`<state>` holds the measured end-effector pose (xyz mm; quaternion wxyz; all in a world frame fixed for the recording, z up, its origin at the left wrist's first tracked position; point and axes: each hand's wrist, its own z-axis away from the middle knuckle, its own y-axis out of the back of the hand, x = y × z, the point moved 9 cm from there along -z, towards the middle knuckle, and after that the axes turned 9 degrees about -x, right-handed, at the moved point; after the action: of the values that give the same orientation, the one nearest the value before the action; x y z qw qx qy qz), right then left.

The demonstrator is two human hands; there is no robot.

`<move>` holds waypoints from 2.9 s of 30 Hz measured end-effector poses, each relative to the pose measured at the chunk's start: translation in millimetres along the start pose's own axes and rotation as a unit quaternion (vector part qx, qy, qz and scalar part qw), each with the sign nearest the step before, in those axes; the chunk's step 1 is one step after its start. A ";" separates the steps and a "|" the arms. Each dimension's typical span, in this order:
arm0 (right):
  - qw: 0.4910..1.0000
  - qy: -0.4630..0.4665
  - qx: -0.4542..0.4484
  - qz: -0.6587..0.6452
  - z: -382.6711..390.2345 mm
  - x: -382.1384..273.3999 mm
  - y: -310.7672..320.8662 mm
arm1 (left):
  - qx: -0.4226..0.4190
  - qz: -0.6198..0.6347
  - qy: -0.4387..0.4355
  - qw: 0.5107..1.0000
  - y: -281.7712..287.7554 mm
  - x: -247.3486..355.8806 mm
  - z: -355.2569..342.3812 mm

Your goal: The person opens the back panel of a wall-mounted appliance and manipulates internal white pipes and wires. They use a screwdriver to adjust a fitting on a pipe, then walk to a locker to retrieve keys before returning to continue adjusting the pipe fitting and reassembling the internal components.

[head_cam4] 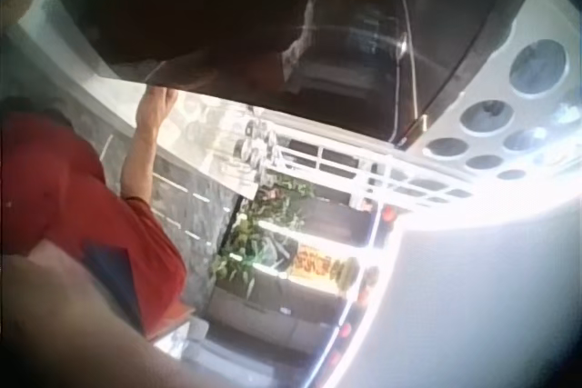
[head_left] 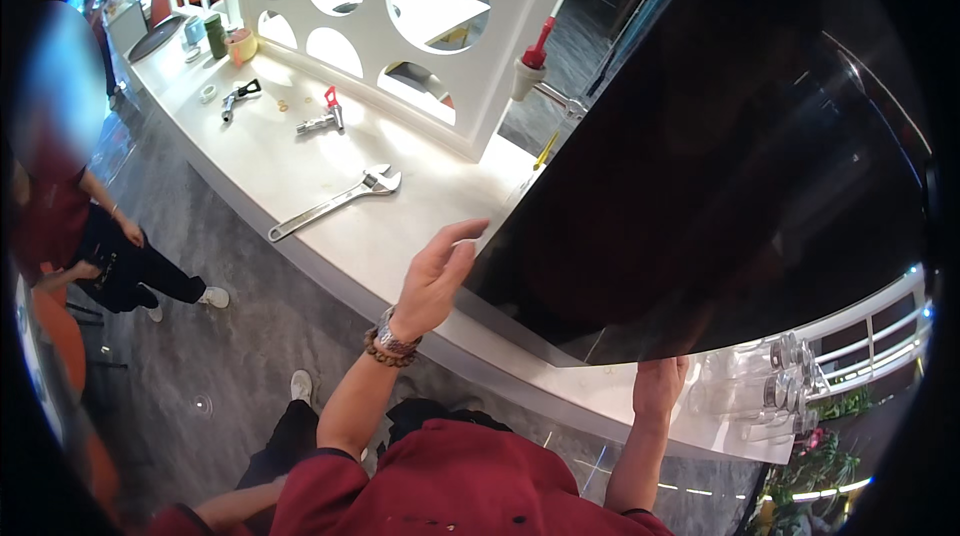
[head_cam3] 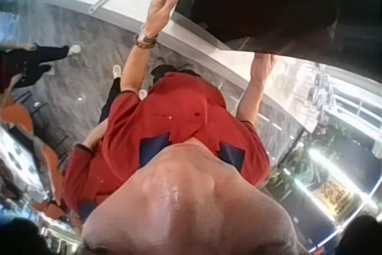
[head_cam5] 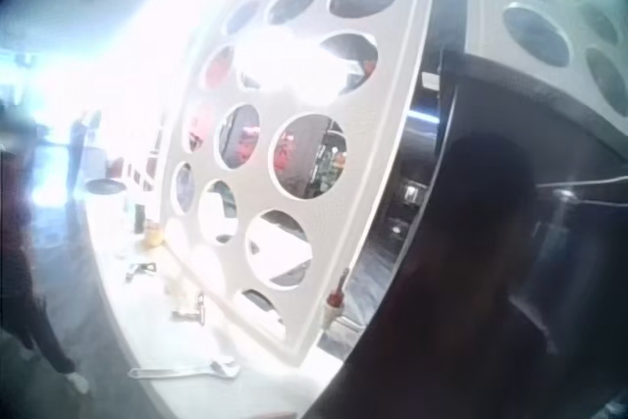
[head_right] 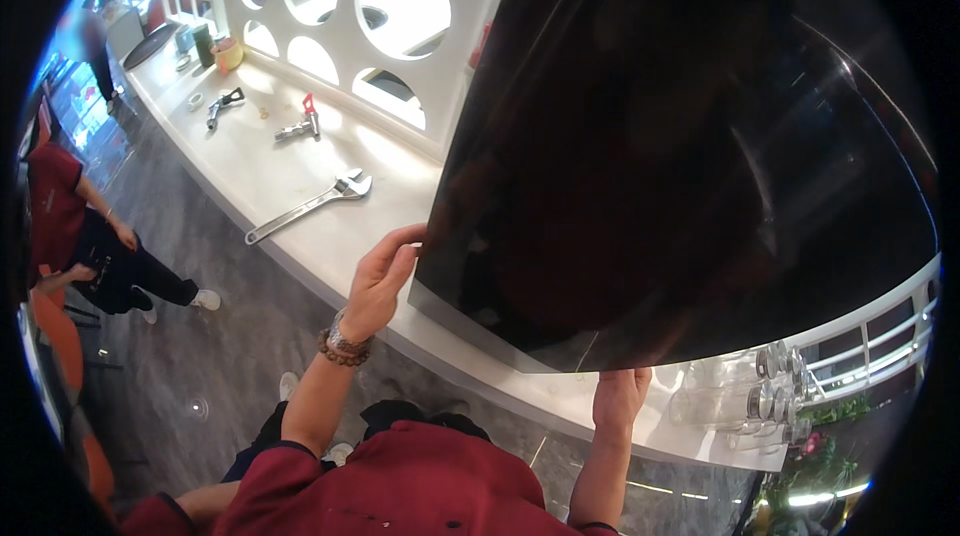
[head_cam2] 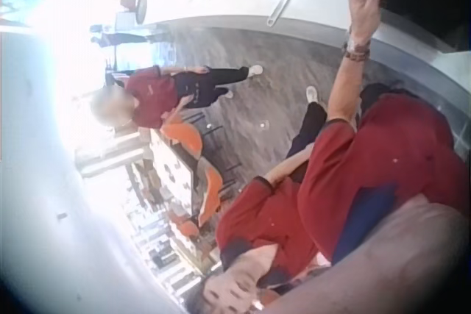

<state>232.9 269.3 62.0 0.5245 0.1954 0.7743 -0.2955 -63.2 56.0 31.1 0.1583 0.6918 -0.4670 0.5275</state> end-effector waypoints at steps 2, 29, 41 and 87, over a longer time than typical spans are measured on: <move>0.999 0.018 0.028 0.006 -5.4 1.0 -4.6 | -0.020 -0.023 -0.020 0.999 -5.5 8.3 -12.2; 0.958 0.082 0.050 0.271 27.7 -40.7 23.1 | 0.065 -0.175 -0.066 0.980 -58.4 51.1 47.2; 0.979 0.008 -0.008 0.203 31.5 -34.2 28.6 | -0.011 -0.054 -0.205 0.977 -48.5 75.3 -4.7; 0.970 0.009 -0.244 0.014 -29.8 4.5 25.2 | -0.082 0.279 -0.070 0.954 -46.9 60.2 -10.9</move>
<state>225.9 307.8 59.6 0.5531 0.0749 0.8250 -0.0885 -31.0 59.1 101.1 0.0277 0.5537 -0.6933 0.4603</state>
